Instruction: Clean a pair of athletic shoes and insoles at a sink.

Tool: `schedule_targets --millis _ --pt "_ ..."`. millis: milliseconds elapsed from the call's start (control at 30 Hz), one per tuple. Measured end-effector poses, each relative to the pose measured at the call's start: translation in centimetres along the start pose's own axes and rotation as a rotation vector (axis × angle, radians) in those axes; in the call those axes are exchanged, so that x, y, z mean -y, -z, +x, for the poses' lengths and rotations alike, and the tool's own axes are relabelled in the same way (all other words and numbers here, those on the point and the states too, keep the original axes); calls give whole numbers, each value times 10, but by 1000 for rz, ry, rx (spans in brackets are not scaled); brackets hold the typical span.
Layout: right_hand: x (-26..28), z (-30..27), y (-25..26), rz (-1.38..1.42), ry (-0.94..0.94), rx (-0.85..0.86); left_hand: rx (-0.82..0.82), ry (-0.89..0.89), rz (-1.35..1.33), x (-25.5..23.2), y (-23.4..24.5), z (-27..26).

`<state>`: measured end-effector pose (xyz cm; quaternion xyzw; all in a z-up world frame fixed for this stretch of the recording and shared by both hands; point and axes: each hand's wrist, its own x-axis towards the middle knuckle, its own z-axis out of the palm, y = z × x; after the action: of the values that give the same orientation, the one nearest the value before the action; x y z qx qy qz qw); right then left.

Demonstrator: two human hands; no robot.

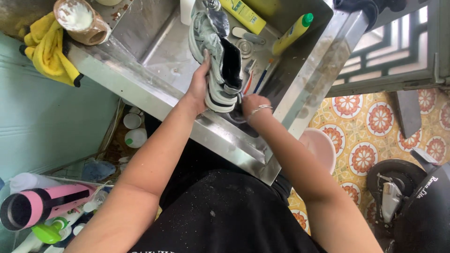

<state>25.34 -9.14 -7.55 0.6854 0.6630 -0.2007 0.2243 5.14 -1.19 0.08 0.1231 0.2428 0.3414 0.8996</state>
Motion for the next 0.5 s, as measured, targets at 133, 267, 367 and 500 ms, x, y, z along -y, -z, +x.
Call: schedule_targets --millis 133,267,367,500 --pt "1 -77 102 -112 26 -91 24 25 35 -3 -3 0" --pt "-28 -135 138 148 13 -205 26 25 87 -1 -5 -3" --pt "-49 -168 150 370 171 -348 51 2 132 0 -3 -2" --pt "-61 -196 143 892 -101 -269 -18 35 155 4 -10 3"
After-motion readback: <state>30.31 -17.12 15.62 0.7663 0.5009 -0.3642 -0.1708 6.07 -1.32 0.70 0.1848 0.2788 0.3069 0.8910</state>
